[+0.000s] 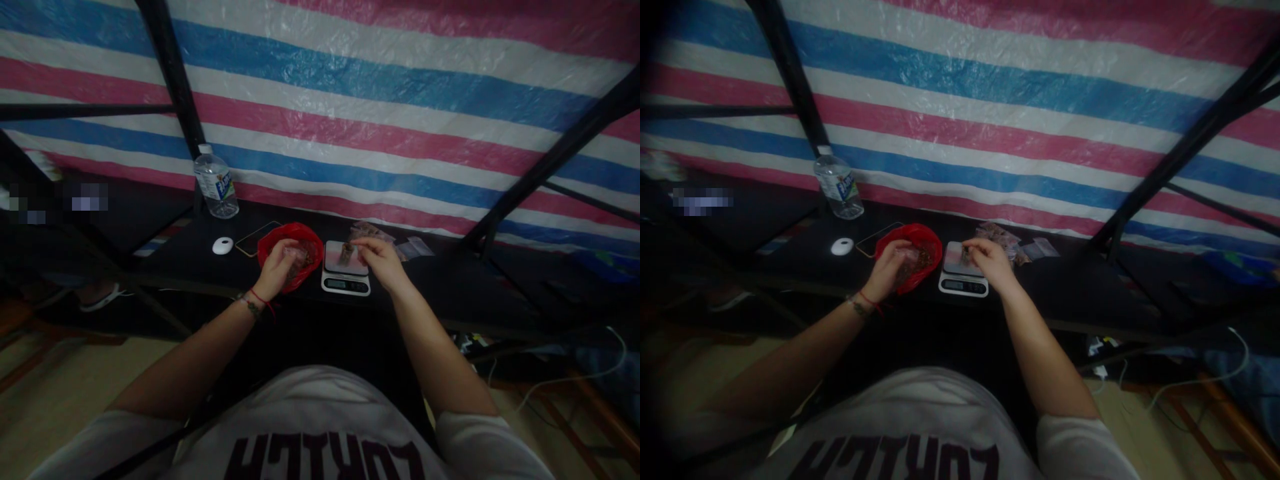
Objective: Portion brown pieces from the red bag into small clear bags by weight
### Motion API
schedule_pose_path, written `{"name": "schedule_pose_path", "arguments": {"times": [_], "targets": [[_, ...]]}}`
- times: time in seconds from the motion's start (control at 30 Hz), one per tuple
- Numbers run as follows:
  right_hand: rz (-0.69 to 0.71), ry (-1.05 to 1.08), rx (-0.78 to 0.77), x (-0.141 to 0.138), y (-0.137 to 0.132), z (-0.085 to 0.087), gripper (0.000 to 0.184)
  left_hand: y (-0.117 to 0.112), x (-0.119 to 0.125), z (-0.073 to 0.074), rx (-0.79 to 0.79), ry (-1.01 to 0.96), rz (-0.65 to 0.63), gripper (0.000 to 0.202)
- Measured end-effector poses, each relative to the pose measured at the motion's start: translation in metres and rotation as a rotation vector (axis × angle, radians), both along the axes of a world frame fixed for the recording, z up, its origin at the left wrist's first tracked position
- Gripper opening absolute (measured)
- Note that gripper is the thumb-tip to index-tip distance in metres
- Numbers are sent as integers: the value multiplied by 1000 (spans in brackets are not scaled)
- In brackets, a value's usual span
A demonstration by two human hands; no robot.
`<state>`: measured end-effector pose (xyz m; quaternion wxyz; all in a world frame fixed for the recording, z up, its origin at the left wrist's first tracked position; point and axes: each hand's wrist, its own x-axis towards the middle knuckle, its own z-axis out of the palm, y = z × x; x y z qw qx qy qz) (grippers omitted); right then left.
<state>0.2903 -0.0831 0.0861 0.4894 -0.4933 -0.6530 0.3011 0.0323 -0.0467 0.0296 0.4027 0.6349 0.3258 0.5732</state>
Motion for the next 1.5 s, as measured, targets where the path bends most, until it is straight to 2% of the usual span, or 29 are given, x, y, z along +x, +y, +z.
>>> {"name": "schedule_pose_path", "arguments": {"times": [0.17,0.23,0.47,0.6,0.67,0.77,0.87,1.0,1.13,1.27,1.4,1.5], "targets": [[299,-106,-160,-37,-37,-3,32,-24,8,15,197,413,-126,46],[342,-164,-173,-45,-44,-4,30,-30,9,19,272,534,-174,50],[260,-252,-147,-47,-51,-16,25,-45,14,30,448,802,-294,52],[190,-297,-130,-50,-55,-20,14,-53,17,34,489,860,-315,53],[180,-318,-146,-45,-56,-16,17,-53,16,36,499,858,-326,59],[150,-313,-119,-24,-55,-3,34,-40,7,37,480,817,-229,63],[-25,-350,18,11,-52,14,37,-14,-8,33,364,840,-9,41],[-219,-441,160,57,-42,22,37,25,-23,24,245,1004,66,32],[-361,-523,151,96,-32,13,32,48,-23,21,154,1109,22,33],[-510,-618,-11,127,-32,5,30,59,-15,26,29,1228,-76,38],[-553,-607,-61,144,-35,4,28,66,-9,32,-13,1291,-177,45],[-545,-539,-65,148,-37,5,34,72,-5,32,-9,1324,-194,45]]}}
